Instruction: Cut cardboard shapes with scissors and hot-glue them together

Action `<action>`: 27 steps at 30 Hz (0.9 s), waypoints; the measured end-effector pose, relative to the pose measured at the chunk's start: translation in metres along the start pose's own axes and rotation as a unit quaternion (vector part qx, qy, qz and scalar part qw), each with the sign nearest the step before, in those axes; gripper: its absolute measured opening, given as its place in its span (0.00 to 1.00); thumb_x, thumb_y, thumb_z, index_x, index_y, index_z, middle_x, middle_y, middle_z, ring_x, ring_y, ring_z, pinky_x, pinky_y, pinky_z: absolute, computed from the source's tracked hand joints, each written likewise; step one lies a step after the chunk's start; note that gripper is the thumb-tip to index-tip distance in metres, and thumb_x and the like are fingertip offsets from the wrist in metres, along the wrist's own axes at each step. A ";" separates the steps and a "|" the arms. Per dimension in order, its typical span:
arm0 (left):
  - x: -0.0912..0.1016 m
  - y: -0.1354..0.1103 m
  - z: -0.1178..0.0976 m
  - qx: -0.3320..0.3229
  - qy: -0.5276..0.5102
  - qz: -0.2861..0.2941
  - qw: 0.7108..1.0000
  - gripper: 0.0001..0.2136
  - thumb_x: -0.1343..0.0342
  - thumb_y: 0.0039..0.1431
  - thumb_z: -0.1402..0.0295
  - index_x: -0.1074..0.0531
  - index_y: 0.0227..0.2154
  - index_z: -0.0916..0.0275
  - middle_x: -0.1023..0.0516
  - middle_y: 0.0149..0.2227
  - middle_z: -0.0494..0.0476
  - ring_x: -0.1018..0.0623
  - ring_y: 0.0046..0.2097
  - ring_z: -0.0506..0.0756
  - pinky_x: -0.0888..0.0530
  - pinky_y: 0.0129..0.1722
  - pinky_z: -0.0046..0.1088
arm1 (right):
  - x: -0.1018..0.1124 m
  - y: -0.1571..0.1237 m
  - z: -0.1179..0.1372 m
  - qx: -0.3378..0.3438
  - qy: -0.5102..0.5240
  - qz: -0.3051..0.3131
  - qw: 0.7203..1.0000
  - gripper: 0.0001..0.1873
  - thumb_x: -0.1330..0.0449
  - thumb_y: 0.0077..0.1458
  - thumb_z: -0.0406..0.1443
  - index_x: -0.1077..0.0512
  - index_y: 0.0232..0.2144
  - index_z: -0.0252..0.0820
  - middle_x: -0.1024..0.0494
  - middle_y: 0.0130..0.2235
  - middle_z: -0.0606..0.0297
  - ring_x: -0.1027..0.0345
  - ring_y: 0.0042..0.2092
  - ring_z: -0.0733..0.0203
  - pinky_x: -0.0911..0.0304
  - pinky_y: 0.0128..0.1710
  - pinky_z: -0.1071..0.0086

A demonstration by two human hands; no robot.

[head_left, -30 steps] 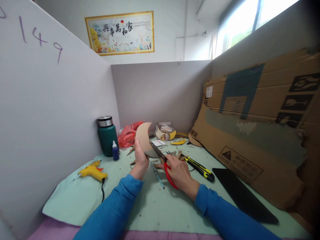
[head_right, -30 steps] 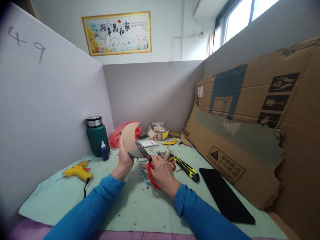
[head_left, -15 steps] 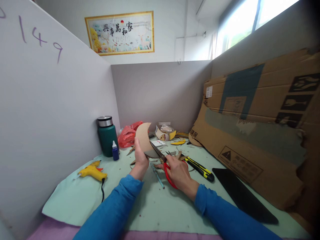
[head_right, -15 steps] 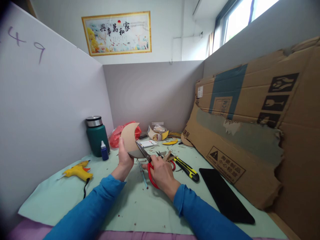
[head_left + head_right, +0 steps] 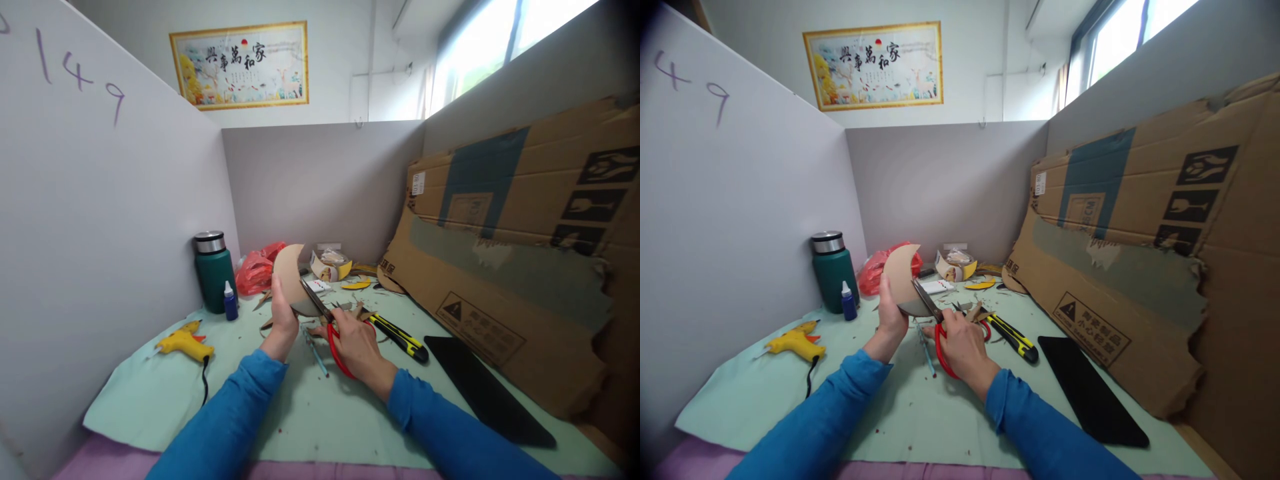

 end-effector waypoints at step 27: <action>0.001 -0.001 0.003 -0.010 0.014 0.015 1.000 0.26 0.52 0.59 0.50 0.31 0.52 0.64 0.28 0.54 0.61 0.28 0.54 0.56 0.32 0.55 0.32 | 0.000 -0.002 0.004 0.003 -0.035 -0.027 0.999 0.20 0.55 0.62 0.51 0.34 0.35 0.42 0.23 0.34 0.63 0.29 0.35 0.60 0.51 0.28 0.69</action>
Point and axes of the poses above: each hand's wrist, its own y-axis towards the middle knuckle, its own x-axis out of the back of the hand, z = x × y, the point moved 5 cm from there along y, towards the middle knuckle
